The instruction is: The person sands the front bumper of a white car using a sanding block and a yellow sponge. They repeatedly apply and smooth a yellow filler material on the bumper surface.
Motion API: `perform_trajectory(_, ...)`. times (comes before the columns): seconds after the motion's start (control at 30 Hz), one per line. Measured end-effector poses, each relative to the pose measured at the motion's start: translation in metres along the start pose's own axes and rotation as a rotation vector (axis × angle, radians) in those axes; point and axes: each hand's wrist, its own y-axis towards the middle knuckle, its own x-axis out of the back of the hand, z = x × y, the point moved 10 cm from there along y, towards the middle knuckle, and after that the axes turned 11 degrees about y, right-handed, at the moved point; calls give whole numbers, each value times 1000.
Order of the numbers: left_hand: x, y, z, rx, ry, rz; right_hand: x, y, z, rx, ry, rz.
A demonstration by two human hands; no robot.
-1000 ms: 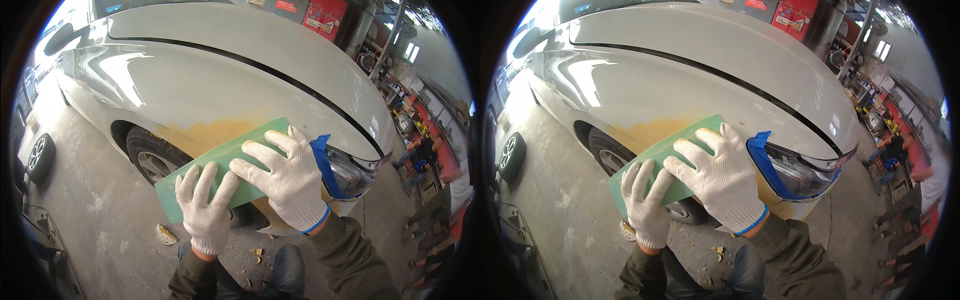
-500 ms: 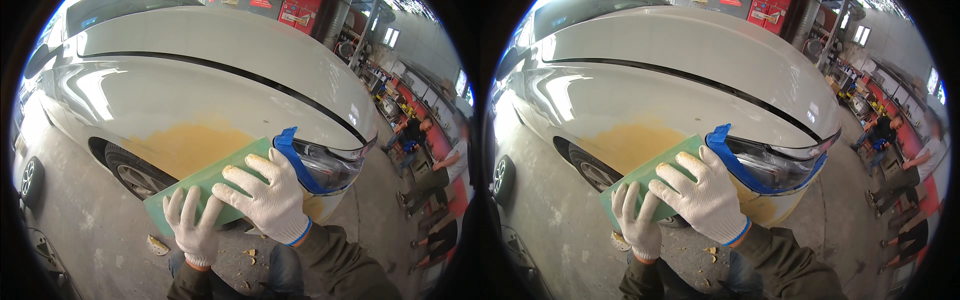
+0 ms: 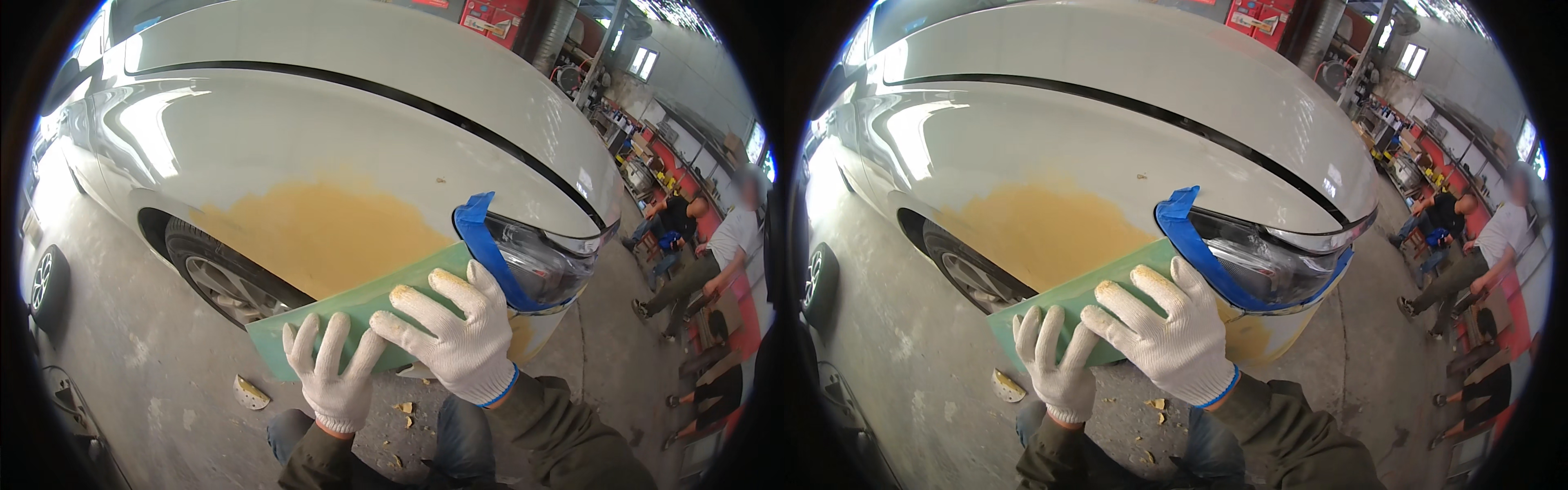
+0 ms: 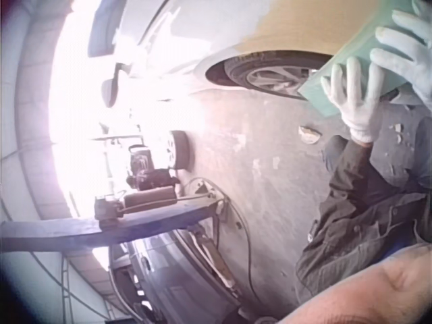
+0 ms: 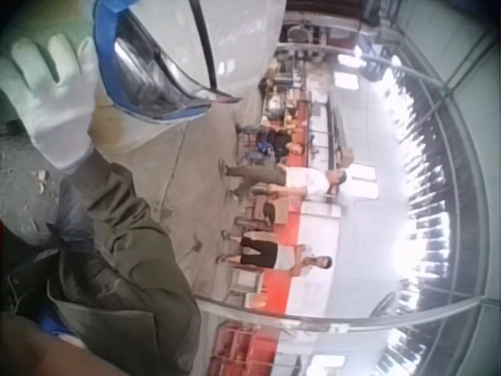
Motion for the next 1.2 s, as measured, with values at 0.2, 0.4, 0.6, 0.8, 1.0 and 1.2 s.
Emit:
perform_trajectory(0.2,-8,-13,-10,-15,-5,13,0,-19,1,-3,-81,14)
perform_trajectory(0.4,-14,-24,-17,-22,-23,35,0,-34,-1,-3,-79,24)
perform_trajectory(0.6,-24,-42,-27,-49,-30,32,-1,-53,-4,-45,-153,16)
perform_trajectory(0.8,-31,-55,-41,-72,-63,50,-2,-83,-10,-60,-165,31)
perform_trajectory(1.0,-34,-67,-57,-119,-50,6,-5,-113,-14,-56,-228,-3)
perform_trajectory(1.2,-41,-89,-75,-137,-118,33,5,-139,-10,-115,-188,20)
